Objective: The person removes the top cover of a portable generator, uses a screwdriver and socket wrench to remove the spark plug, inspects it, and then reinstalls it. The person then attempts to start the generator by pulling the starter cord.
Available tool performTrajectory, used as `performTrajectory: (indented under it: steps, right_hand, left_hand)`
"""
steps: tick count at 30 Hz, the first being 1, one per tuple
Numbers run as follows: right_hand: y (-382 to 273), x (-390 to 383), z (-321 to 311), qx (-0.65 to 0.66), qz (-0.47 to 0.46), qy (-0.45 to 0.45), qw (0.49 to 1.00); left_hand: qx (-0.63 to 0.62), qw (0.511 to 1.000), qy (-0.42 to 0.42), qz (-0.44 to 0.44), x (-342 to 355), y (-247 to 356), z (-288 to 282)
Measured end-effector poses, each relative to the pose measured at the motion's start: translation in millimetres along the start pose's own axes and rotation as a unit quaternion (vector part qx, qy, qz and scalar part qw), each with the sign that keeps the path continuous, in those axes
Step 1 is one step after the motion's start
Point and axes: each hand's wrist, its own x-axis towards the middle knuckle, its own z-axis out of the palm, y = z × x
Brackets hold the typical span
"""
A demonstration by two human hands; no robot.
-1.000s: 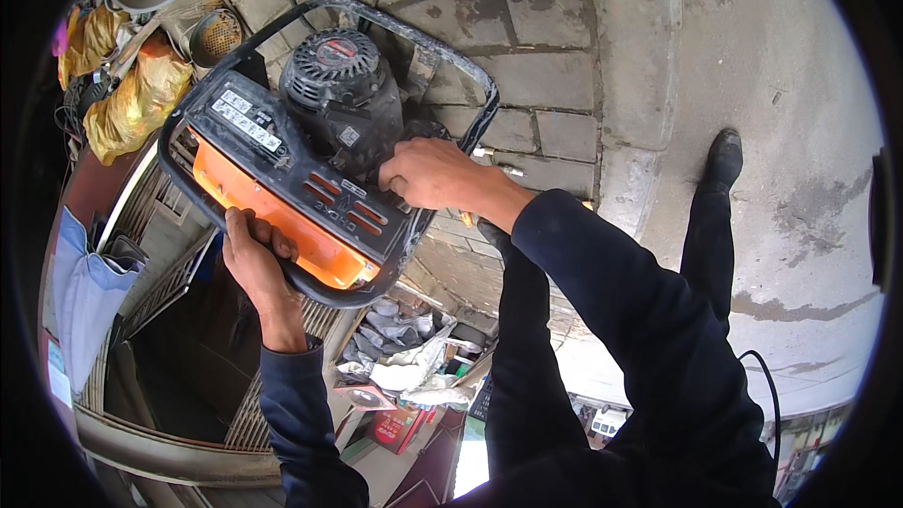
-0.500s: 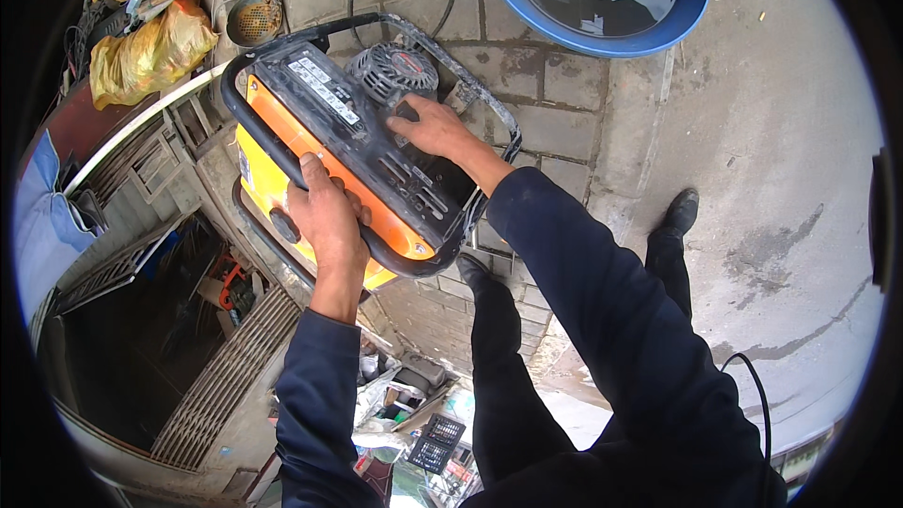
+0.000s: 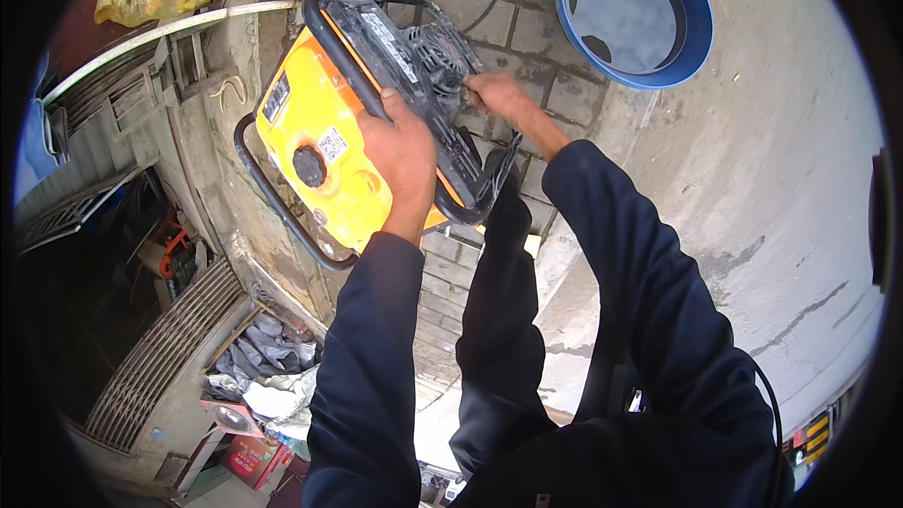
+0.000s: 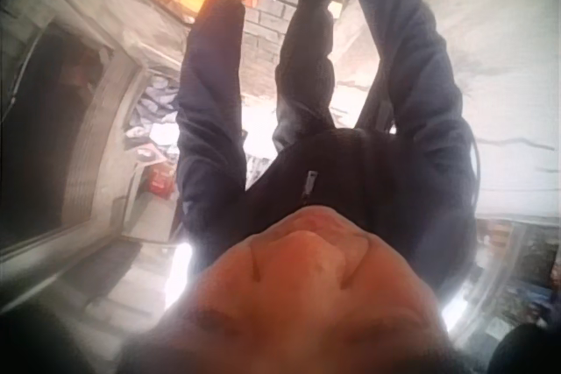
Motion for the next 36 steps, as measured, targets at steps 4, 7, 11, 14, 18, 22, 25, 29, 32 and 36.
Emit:
performTrajectory:
  steps: [4, 7, 11, 14, 18, 22, 25, 29, 32, 36]
  right_hand:
    - [-11.1, -13.6, 12.8, 0.005, 0.015, 0.029, 0.999]
    - [-15.9, -16.6, 20.8, -0.025, -0.013, 0.037, 0.999]
    - [-5.8, 3.9, 29.8, -0.062, 0.008, 0.039, 0.997]
    - [3.9, 21.6, 35.8, -0.062, -0.017, 0.057, 0.996]
    - [-13.6, 25.1, 42.5, -0.079, 0.017, 0.068, 0.994]
    - [-25.2, 2.3, 45.0, -0.001, -0.065, 0.12, 0.991]
    - [0.8, -48.8, 20.0, 0.073, -0.043, 0.083, 0.993]
    - [25.4, -287.7, -48.9, 0.013, -0.171, 0.005, 0.985]
    - [-39.0, -623.5, -123.1, -0.025, 0.041, 0.063, 0.997]
    - [-98.2, -1069.2, -192.6, 0.09, 0.054, 0.606, 0.789]
  left_hand:
    - [0.008, 1.0, -0.003, -0.014, -5.3, 14.4, -7.0]
    - [-0.02, 0.999, -0.017, -0.018, -7.1, 19.5, -10.7]
    - [-0.058, 0.998, -0.03, -0.024, -7.4, 18.1, -11.4]
    - [-0.054, 0.998, -0.031, 0.002, -6.0, 19.4, -12.6]
    - [-0.024, 0.999, -0.023, 0.003, -6.2, 19.2, -13.1]
    - [-0.019, 1.0, 0.006, 0.021, -1.3, 3.4, -0.5]
    - [-0.012, 1.0, 0.003, 0.01, 11.2, -8.0, 3.9]
    - [0.014, 0.999, -0.033, -0.021, 26.9, -12.5, 6.9]
    - [0.004, 0.998, -0.066, -0.024, 27.6, -20.1, 7.7]
    - [-0.071, 0.992, -0.088, -0.051, 26.9, -33.4, 29.5]
